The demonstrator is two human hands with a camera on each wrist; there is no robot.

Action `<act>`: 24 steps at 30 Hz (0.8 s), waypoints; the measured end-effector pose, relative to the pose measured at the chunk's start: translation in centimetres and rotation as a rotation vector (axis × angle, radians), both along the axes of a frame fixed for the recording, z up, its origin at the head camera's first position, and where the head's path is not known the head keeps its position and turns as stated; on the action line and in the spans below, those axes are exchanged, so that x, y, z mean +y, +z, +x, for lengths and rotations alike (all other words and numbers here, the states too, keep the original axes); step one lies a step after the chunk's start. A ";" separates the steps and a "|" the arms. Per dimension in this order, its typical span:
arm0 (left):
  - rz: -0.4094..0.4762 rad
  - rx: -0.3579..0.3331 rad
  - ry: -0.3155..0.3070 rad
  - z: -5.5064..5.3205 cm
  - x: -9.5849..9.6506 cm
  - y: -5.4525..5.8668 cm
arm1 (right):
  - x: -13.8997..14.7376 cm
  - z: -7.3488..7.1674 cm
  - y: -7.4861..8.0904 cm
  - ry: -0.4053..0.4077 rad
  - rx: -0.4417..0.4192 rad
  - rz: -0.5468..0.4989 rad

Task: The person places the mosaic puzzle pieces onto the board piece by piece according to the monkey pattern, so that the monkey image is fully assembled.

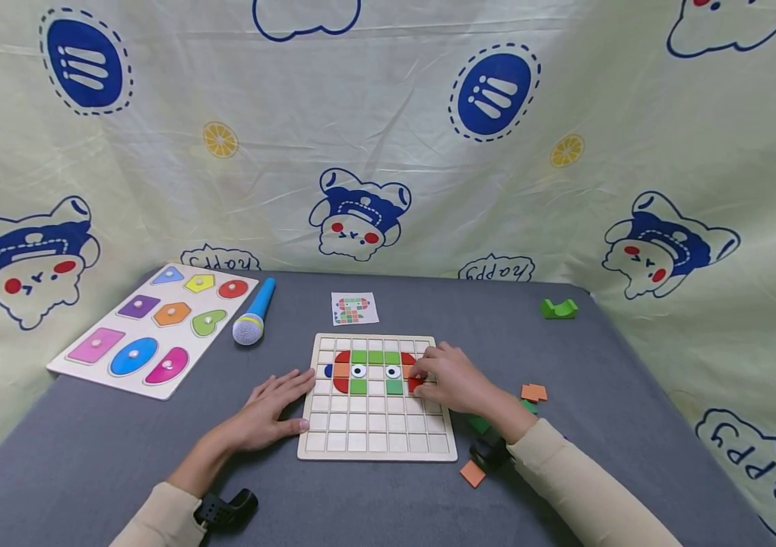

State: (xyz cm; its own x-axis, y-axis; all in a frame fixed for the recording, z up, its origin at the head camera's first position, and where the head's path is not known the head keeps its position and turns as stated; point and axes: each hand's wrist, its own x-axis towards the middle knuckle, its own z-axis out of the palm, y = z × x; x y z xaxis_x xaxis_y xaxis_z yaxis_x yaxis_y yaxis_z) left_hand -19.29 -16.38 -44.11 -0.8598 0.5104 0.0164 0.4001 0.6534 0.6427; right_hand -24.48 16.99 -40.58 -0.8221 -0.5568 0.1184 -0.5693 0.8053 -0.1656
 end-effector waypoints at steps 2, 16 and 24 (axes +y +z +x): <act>0.001 0.000 0.001 0.0 0.0 0.0 | -0.2 -0.2 -0.1 0.008 0.003 0.007; 0.005 0.000 0.000 0.0 0.0 0.0 | -0.4 -0.5 -0.6 0.018 -0.005 0.012; 0.008 0.003 0.001 0.1 0.0 0.0 | -0.4 -0.5 -0.7 0.016 -0.022 -0.003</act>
State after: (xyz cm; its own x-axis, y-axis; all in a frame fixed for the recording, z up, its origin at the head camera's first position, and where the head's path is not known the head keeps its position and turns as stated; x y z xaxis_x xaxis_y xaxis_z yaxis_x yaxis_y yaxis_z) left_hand -19.19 -16.35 -44.09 -0.8602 0.5095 0.0233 0.4015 0.6483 0.6469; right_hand -24.96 16.56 -41.23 -0.8153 -0.5699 0.1025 -0.5787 0.7954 -0.1804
